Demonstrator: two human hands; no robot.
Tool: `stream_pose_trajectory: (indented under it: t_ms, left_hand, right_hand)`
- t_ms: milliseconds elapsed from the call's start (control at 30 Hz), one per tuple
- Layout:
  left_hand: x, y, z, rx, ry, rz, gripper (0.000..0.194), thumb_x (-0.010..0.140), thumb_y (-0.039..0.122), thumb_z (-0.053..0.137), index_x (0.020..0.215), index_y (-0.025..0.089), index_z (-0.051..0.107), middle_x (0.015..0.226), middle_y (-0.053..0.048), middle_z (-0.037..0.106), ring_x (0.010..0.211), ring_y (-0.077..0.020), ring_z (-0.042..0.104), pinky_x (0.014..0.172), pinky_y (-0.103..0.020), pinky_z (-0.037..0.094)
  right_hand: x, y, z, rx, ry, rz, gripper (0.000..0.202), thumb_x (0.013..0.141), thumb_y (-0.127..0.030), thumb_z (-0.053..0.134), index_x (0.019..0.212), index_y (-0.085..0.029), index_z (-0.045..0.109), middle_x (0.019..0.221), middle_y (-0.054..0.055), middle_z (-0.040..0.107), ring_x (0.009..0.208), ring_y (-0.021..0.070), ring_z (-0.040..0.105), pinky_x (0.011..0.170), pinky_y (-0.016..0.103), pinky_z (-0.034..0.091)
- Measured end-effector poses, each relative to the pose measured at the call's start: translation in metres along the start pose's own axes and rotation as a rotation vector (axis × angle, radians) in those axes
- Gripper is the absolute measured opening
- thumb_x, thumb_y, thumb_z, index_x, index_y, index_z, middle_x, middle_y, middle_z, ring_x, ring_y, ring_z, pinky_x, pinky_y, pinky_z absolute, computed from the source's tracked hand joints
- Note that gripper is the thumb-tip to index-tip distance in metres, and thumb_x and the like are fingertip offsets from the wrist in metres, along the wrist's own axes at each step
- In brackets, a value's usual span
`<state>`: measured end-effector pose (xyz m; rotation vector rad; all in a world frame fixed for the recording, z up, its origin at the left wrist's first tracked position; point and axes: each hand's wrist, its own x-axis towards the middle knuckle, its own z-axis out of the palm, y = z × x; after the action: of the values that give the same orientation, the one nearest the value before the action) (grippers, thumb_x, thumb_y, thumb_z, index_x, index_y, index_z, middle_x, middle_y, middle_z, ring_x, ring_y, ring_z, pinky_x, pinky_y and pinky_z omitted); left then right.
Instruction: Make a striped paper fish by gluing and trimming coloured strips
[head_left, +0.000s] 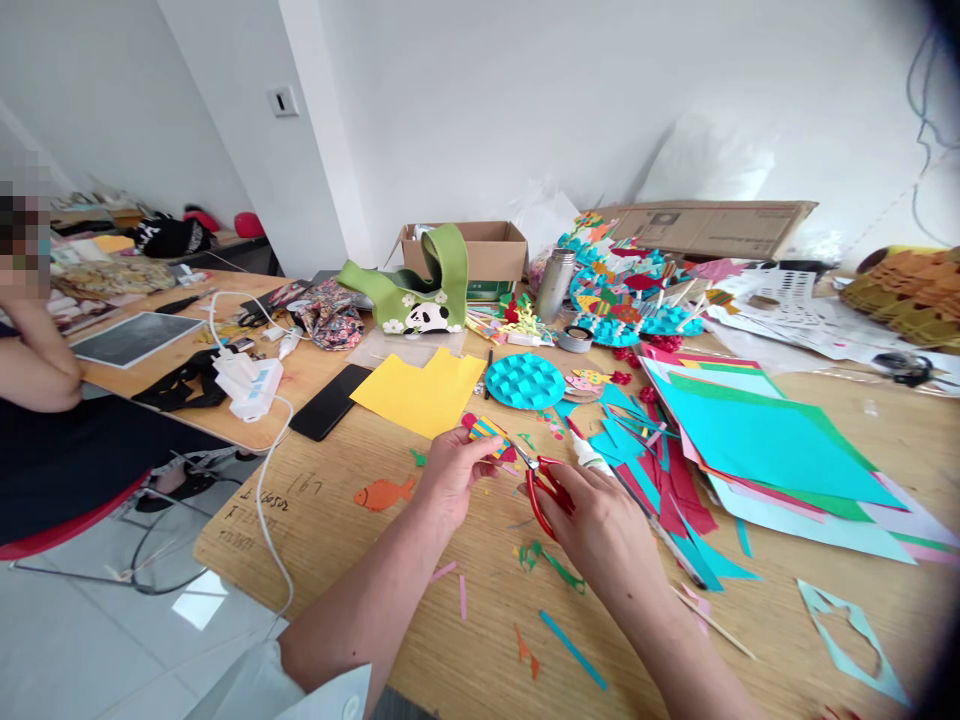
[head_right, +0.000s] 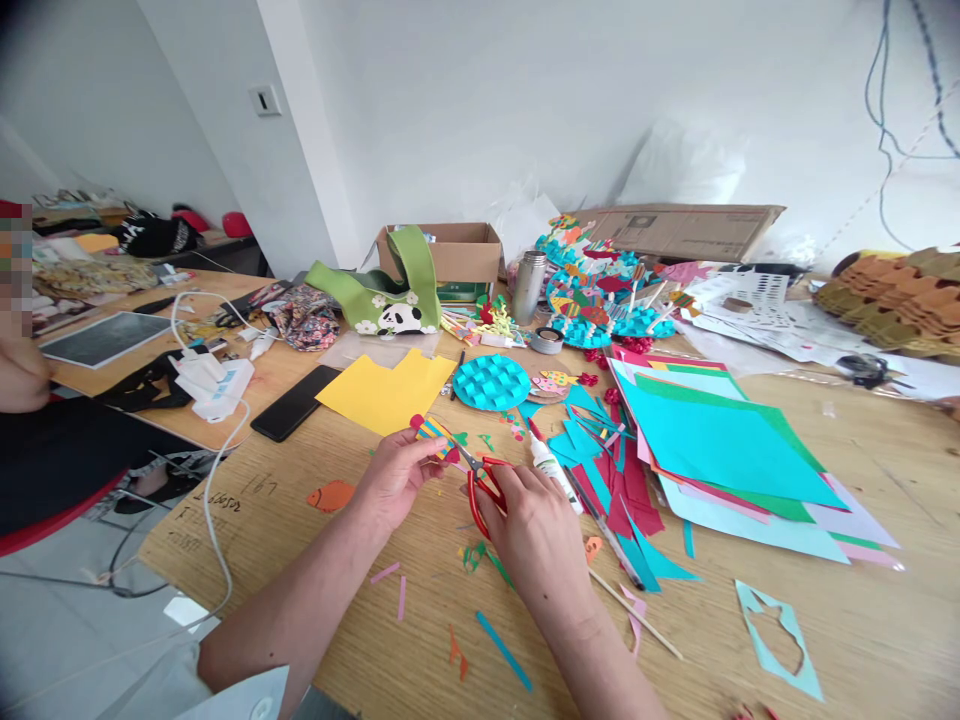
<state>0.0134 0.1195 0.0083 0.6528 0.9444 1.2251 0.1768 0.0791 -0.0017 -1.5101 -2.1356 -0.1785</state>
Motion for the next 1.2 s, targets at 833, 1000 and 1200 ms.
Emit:
stream_pose_trajectory:
  t_ms: [833,1000,1200]
  left_hand:
    - [0.0002,-0.0012,-0.0002,0.026,0.026,0.014,0.023,0.052,0.025,0.079,0.067,0.012,0.068,0.066,-0.005,0.067,0.057,-0.0115,0.058,0.051,-0.021,0.042]
    - [0.0,-0.0019,-0.0007,0.052,0.021,0.019,0.024,0.053,0.026,0.079,0.067,0.012,0.067,0.066,-0.005,0.067,0.057,-0.0114,0.057,0.051,-0.021,0.042]
    - [0.0014,-0.0026,-0.0013,0.071,0.017,0.029,0.023,0.053,0.027,0.078,0.067,0.012,0.067,0.065,-0.004,0.066,0.057,-0.0116,0.057,0.051,-0.021,0.042]
  right_hand:
    - [-0.001,0.0001,-0.0011,-0.125,0.0,-0.025,0.029,0.094,-0.038,0.046,0.089,-0.018,0.065,0.074,0.007,0.066,0.073,0.0216,0.06,0.068,0.031,0.036]
    - [-0.0015,0.0011,0.0001,-0.141,0.018,-0.031,0.028,0.093,-0.039,0.047,0.088,-0.018,0.065,0.075,0.006,0.066,0.074,0.0218,0.058,0.069,0.031,0.036]
    - [-0.0016,0.0005,-0.001,-0.134,0.024,-0.034,0.025,0.092,-0.038,0.051,0.087,-0.018,0.065,0.074,0.005,0.065,0.073,0.0221,0.059,0.068,0.031,0.036]
